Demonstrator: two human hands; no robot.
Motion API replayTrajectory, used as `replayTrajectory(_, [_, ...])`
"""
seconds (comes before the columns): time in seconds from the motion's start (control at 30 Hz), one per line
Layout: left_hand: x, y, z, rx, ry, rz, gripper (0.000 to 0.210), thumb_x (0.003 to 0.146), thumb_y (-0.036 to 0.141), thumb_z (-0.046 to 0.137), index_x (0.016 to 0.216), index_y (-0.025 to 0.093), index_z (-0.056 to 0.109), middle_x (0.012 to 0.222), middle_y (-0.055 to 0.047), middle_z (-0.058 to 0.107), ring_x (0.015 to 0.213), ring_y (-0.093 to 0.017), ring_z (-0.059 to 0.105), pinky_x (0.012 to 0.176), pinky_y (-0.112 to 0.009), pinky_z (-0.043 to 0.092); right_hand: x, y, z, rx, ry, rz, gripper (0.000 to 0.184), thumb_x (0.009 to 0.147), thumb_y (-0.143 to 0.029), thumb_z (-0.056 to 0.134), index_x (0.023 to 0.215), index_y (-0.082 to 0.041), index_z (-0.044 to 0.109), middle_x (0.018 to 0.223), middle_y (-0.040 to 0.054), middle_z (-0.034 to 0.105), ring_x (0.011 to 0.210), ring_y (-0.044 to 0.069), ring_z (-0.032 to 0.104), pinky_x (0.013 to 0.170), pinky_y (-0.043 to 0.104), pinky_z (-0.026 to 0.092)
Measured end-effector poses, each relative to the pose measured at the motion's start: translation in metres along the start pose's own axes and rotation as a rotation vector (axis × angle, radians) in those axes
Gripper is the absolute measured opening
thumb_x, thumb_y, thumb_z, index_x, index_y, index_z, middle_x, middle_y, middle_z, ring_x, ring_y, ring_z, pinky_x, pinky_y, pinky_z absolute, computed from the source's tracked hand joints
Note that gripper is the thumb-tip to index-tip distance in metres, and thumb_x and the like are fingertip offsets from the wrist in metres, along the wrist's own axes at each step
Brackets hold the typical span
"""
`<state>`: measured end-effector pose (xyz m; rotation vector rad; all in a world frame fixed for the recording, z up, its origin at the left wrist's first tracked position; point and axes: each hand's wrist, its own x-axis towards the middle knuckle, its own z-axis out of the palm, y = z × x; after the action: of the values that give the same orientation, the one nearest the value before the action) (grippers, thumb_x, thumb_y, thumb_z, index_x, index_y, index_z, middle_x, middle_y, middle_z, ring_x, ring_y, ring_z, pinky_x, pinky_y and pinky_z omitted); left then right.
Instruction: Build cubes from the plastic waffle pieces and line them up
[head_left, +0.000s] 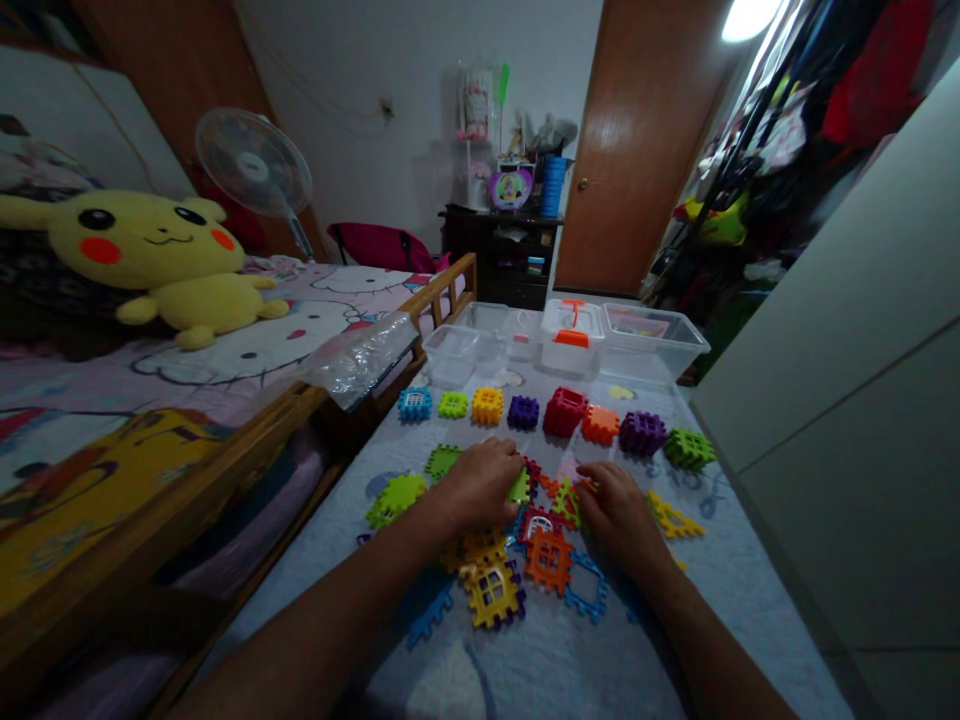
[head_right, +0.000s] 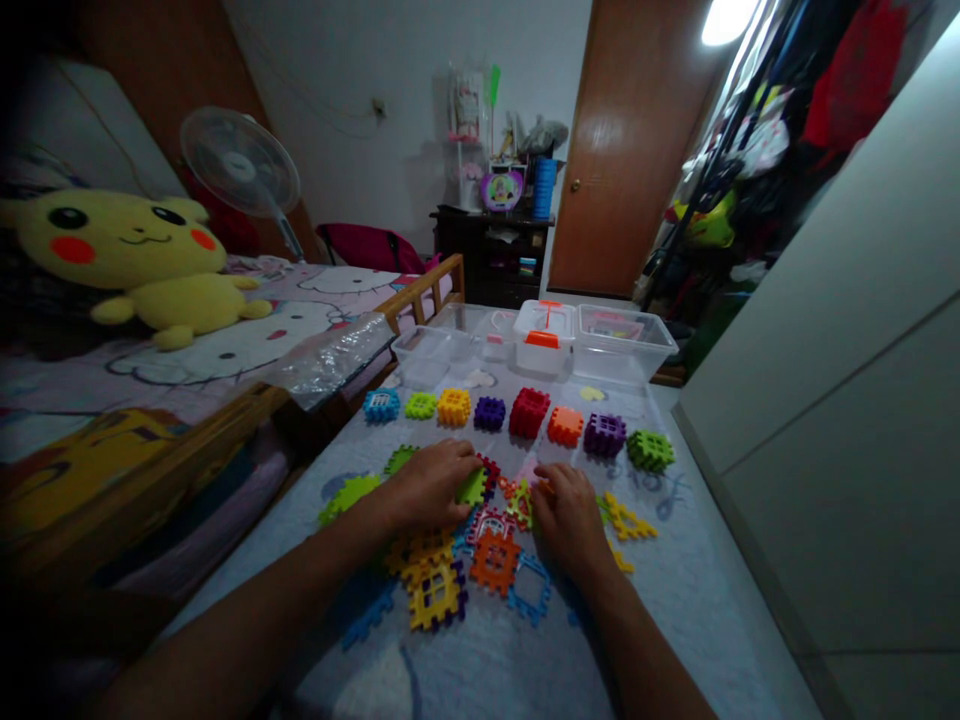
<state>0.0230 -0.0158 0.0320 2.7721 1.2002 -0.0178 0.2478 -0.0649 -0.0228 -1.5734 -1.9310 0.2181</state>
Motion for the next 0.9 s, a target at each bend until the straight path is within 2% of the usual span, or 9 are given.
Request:
replayTrajectory(0.1, [0.000,-0.003,-0.002,-0.029,0.014,-0.012,0.031,0.072,0.033,0.068,0.099,0.020,0.061,0.104,-0.007,0.062,0.098,-0.024,0.057,0.084,-0.033,0.048,0.000,0.000,0.000,0.004,-0.005,0.002,0.019,0.087,-0.022,0.049,0.097,-0.017,0.065,0.096,0.0090,0.068,0.092,0.023,0.060,0.083,0.037,0.047])
replayTrajectory(0.23, [0.000,-0.015,-0.011,-0.102,0.038,-0.022,0.043,0.073,0.031,0.070,0.112,0.019,0.057,0.118,-0.009,0.060,0.109,-0.025,0.055,0.093,-0.034,0.045,0.000,-0.001,-0.001,0.009,-0.021,0.006,0.020,0.087,-0.021,0.049,0.099,-0.017,0.065,0.095,0.0089,0.067,0.092,0.023,0.060,0.084,0.037,0.047])
replayTrajectory(0.33, [0.003,-0.021,-0.015,-0.109,0.015,-0.030,0.046,0.073,0.027,0.070,0.116,0.021,0.056,0.124,-0.009,0.059,0.114,-0.025,0.054,0.096,-0.034,0.043,0.000,-0.002,-0.001,0.012,-0.027,0.013,0.020,0.087,-0.021,0.049,0.099,-0.017,0.064,0.096,0.0088,0.067,0.092,0.023,0.060,0.085,0.038,0.047])
replayTrajectory(0.53, [0.011,-0.011,-0.015,-0.051,-0.080,0.039,0.036,0.071,0.031,0.071,0.105,0.020,0.062,0.110,-0.008,0.064,0.103,-0.025,0.058,0.086,-0.033,0.048,-0.001,-0.003,-0.001,0.023,-0.036,0.019,0.020,0.088,-0.021,0.049,0.100,-0.017,0.064,0.097,0.0092,0.067,0.093,0.024,0.059,0.084,0.039,0.046])
replayTrajectory(0.7, [0.013,-0.005,-0.019,-0.015,-0.097,0.025,0.037,0.071,0.038,0.073,0.103,0.021,0.064,0.107,-0.008,0.065,0.098,-0.025,0.060,0.081,-0.034,0.049,-0.001,-0.003,-0.001,0.022,-0.033,0.018,0.019,0.088,-0.021,0.049,0.098,-0.017,0.064,0.095,0.0087,0.067,0.092,0.023,0.059,0.085,0.038,0.046])
replayTrajectory(0.9, [0.010,0.001,-0.019,0.023,-0.066,0.013,0.032,0.073,0.037,0.070,0.099,0.019,0.064,0.103,-0.009,0.065,0.092,-0.024,0.061,0.076,-0.033,0.050,-0.001,-0.003,-0.001,0.027,-0.019,0.013,0.019,0.087,-0.021,0.049,0.098,-0.017,0.064,0.095,0.0084,0.067,0.092,0.023,0.059,0.084,0.037,0.046])
